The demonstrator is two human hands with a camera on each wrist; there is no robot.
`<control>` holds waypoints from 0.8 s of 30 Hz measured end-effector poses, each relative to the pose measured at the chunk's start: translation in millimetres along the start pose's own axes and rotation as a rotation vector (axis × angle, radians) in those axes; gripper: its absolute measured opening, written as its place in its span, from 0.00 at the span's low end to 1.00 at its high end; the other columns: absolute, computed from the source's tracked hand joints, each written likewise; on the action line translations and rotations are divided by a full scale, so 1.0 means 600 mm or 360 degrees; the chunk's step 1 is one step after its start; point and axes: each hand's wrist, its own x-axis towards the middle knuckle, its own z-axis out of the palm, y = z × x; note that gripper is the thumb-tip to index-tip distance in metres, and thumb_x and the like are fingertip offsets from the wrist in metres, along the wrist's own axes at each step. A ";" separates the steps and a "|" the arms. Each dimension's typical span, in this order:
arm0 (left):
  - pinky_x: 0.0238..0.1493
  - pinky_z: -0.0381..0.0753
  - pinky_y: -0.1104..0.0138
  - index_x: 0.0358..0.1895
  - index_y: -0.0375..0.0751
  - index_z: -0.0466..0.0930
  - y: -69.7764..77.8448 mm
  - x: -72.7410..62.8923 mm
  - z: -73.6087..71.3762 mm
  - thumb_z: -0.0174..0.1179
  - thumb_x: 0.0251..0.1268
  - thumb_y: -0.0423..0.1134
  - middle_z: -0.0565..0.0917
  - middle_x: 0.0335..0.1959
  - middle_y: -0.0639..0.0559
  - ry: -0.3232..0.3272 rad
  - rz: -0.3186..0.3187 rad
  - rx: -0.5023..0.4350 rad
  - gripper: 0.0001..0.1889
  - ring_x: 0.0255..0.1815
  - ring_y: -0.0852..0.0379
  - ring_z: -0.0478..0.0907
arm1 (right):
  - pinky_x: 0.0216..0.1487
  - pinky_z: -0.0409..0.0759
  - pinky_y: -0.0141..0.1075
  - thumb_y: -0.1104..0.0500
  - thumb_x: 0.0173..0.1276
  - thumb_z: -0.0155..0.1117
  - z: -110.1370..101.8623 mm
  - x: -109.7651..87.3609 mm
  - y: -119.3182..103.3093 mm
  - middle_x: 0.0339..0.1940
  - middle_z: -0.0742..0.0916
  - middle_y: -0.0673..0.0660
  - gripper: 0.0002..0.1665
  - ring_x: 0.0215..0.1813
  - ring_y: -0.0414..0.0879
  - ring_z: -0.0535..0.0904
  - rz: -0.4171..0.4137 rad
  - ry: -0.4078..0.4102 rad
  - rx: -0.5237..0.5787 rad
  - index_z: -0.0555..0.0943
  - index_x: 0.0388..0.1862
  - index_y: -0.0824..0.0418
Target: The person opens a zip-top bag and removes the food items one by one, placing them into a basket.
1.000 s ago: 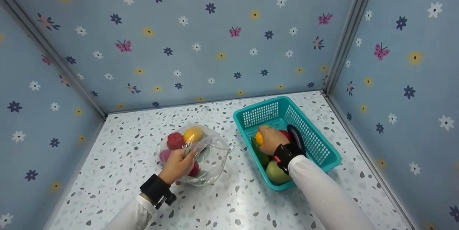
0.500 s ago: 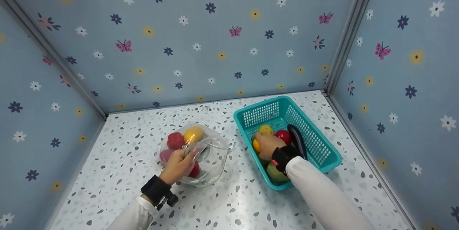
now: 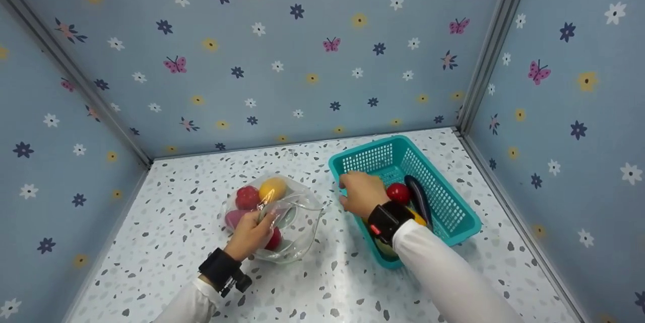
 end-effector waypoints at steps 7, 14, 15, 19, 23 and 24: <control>0.24 0.63 0.70 0.20 0.49 0.66 0.001 0.003 -0.001 0.57 0.85 0.45 0.69 0.15 0.61 0.0029 0.0072 0.0072 0.25 0.18 0.63 0.65 | 0.47 0.89 0.40 0.57 0.76 0.72 0.032 -0.014 -0.093 0.38 0.93 0.51 0.05 0.39 0.43 0.85 -0.0382 0.0002 0.0166 0.91 0.42 0.57; 0.23 0.65 0.70 0.19 0.48 0.68 0.004 0.003 0.001 0.57 0.85 0.44 0.71 0.14 0.62 0.0030 0.0092 0.0054 0.26 0.17 0.64 0.68 | 0.59 0.89 0.48 0.59 0.81 0.66 0.111 -0.014 -0.132 0.50 0.94 0.57 0.12 0.52 0.51 0.91 -0.0521 -0.0160 0.0177 0.90 0.54 0.62; 0.23 0.65 0.70 0.19 0.48 0.68 0.003 0.003 0.002 0.57 0.85 0.44 0.70 0.14 0.61 0.0031 0.0092 0.0052 0.26 0.17 0.64 0.68 | 0.60 0.89 0.49 0.60 0.81 0.65 0.124 -0.012 -0.133 0.52 0.94 0.59 0.13 0.54 0.53 0.91 -0.0517 -0.0166 0.0184 0.89 0.56 0.64; 0.22 0.64 0.71 0.19 0.49 0.67 0.003 0.002 0.004 0.58 0.85 0.45 0.70 0.14 0.62 0.0022 0.0099 0.0050 0.26 0.16 0.64 0.67 | 0.63 0.87 0.54 0.62 0.81 0.65 0.169 -0.006 -0.138 0.57 0.91 0.66 0.17 0.58 0.59 0.89 -0.0477 -0.0151 0.0198 0.84 0.63 0.69; 0.21 0.64 0.71 0.19 0.50 0.66 0.002 0.001 0.006 0.58 0.85 0.45 0.69 0.13 0.63 0.0034 0.0120 0.0045 0.26 0.15 0.65 0.66 | 0.61 0.86 0.56 0.64 0.79 0.66 0.199 0.006 -0.145 0.52 0.90 0.70 0.17 0.55 0.63 0.89 -0.0468 -0.0090 0.0174 0.81 0.61 0.73; 0.21 0.64 0.72 0.19 0.51 0.65 0.003 0.001 0.006 0.58 0.85 0.45 0.68 0.13 0.63 0.0033 0.0117 0.0044 0.26 0.15 0.65 0.66 | 0.60 0.86 0.56 0.63 0.78 0.67 0.205 0.010 -0.147 0.51 0.90 0.69 0.17 0.54 0.64 0.88 -0.0457 -0.0079 0.0176 0.81 0.60 0.73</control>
